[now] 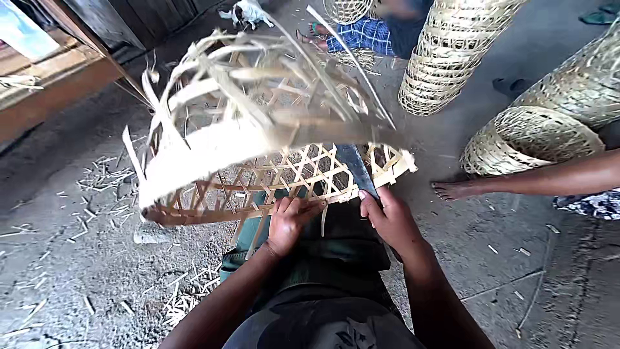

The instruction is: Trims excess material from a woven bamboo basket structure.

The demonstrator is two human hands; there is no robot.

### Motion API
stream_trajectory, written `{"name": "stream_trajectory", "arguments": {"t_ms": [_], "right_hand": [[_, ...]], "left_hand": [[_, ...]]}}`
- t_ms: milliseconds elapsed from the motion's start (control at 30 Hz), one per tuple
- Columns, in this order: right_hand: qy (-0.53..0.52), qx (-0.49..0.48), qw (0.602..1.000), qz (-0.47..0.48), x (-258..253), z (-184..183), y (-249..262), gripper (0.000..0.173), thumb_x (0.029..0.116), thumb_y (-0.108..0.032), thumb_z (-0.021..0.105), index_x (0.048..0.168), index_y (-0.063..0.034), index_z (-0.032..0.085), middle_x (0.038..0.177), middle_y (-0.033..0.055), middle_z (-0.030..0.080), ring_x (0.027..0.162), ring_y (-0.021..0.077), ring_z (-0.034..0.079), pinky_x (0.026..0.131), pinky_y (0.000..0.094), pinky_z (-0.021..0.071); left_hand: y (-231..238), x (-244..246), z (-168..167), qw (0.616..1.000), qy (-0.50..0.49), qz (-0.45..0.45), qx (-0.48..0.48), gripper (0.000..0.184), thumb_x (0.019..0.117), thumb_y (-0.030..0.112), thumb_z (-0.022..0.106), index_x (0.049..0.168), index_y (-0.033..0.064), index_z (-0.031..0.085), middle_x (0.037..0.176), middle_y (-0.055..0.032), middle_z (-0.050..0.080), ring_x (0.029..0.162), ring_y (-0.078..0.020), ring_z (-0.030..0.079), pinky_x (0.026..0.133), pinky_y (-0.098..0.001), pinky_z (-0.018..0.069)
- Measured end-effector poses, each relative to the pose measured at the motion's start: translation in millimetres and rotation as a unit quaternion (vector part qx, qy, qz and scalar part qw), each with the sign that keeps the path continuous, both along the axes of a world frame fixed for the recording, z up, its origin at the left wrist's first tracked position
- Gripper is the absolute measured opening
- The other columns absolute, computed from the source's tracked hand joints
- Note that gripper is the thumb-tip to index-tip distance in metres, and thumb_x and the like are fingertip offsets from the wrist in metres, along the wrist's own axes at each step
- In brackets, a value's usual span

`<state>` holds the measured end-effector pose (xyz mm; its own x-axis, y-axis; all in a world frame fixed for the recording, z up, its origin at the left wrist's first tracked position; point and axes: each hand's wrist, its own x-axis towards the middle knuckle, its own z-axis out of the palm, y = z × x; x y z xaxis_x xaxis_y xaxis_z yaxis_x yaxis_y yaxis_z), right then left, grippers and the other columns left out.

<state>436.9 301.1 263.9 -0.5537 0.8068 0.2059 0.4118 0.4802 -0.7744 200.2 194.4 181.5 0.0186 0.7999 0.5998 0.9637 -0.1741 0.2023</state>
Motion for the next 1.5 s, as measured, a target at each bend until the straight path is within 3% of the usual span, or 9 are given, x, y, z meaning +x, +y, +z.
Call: {"name": "stream_trajectory", "arguments": {"t_ms": [167,267,400,600,767,900,1033,1167,1500], "right_hand": [[-0.16,-0.021,0.986,-0.037,4.4,-7.5,1.9,0.041,0.1099,-0.035,0.045,0.116,0.0003,0.064,0.081,0.0105,0.068,0.075,0.0241,0.069,0.076,0.0473,0.058],[-0.168,-0.063,0.982,-0.062,13.6,-1.6,1.4,0.04,0.1099,-0.035,0.046,0.127,-0.0017,0.061,0.082,0.01,0.068,0.075,0.0232,0.069,0.076,0.0465,0.0576],[-0.17,-0.059,0.982,-0.063,22.4,6.2,1.9,0.037,0.1092,-0.036,0.049,0.118,-0.002,0.063,0.078,0.0105,0.066,0.073,0.0252,0.067,0.073,0.0492,0.056],[-0.127,0.008,0.99,-0.067,18.1,2.7,-1.0,0.036,0.1072,-0.035,0.052,0.11,-0.0015,0.063,0.078,0.0141,0.064,0.071,0.0296,0.067,0.068,0.0517,0.0559],[-0.051,-0.074,0.994,-0.055,21.8,-17.9,-12.9,0.064,0.1068,-0.045,0.048,0.16,-0.0117,0.033,0.083,0.0104,0.066,0.065,0.0202,0.064,0.065,0.0431,0.0579],[-0.032,-0.203,0.979,-0.003,26.7,-46.0,-31.1,0.049,0.1095,-0.037,0.043,0.152,-0.0116,0.047,0.075,0.0045,0.062,0.057,0.0152,0.06,0.057,0.0361,0.0559],[-0.076,-0.138,0.987,-0.019,20.0,-67.1,-46.2,0.043,0.1093,-0.029,0.04,0.14,-0.0037,0.058,0.08,0.0096,0.066,0.066,0.0194,0.063,0.066,0.0398,0.0558],[-0.092,-0.07,0.992,-0.052,10.9,-65.0,-51.1,0.042,0.1091,-0.025,0.041,0.139,-0.0004,0.058,0.091,0.0159,0.072,0.078,0.0267,0.07,0.074,0.045,0.058],[-0.113,-0.122,0.986,-0.012,2.6,-59.2,-38.6,0.04,0.1098,-0.027,0.039,0.128,0.0025,0.059,0.082,0.0139,0.065,0.072,0.0234,0.064,0.072,0.0404,0.055]], "left_hand": [[11.1,15.0,3.2,0.975,-0.095,-0.033,-0.2,0.053,0.0946,0.0,0.052,0.129,0.0345,0.073,0.111,-0.0136,0.07,0.104,-0.0335,0.067,0.088,-0.0543,0.0533],[18.9,19.0,38.5,0.926,-0.2,-0.041,-0.316,0.028,0.1013,0.025,0.057,0.122,0.0204,0.076,0.111,-0.0091,0.073,0.1,-0.0235,0.07,0.091,-0.0447,0.0569],[44.4,17.1,63.8,0.832,-0.281,-0.02,-0.477,0.039,0.1061,0.039,0.053,0.106,0.0078,0.075,0.097,-0.0034,0.076,0.075,-0.0131,0.07,0.076,-0.0389,0.0586],[72.7,3.7,53.2,0.635,-0.492,-0.12,-0.584,0.037,0.1111,0.029,0.042,0.123,0.0022,0.065,0.109,-0.0046,0.074,0.073,-0.0072,0.07,0.061,-0.022,0.0555],[68.0,0.1,22.1,0.509,-0.652,-0.165,-0.537,0.032,0.1109,0.027,0.044,0.123,0.0042,0.062,0.105,-0.0042,0.074,0.084,-0.0085,0.071,0.072,-0.0217,0.0585],[66.9,3.6,18.7,0.503,-0.676,-0.139,-0.519,0.023,0.1084,0.024,0.051,0.113,0.0054,0.065,0.091,-0.0016,0.072,0.076,-0.0069,0.069,0.069,-0.0202,0.0578],[67.2,4.7,16.4,0.505,-0.678,-0.14,-0.514,0.017,0.1065,0.019,0.054,0.11,0.0055,0.065,0.087,-0.0008,0.07,0.071,-0.0058,0.068,0.067,-0.0189,0.0572],[66.8,5.2,14.4,0.501,-0.681,-0.143,-0.515,0.021,0.1079,0.021,0.05,0.105,0.0069,0.066,0.084,0.0002,0.069,0.07,-0.0054,0.066,0.065,-0.0188,0.0559],[65.7,6.2,14.4,0.509,-0.682,-0.141,-0.507,0.019,0.1069,0.016,0.051,0.102,0.0069,0.066,0.08,0.0007,0.069,0.066,-0.0038,0.065,0.063,-0.0171,0.055]]}}
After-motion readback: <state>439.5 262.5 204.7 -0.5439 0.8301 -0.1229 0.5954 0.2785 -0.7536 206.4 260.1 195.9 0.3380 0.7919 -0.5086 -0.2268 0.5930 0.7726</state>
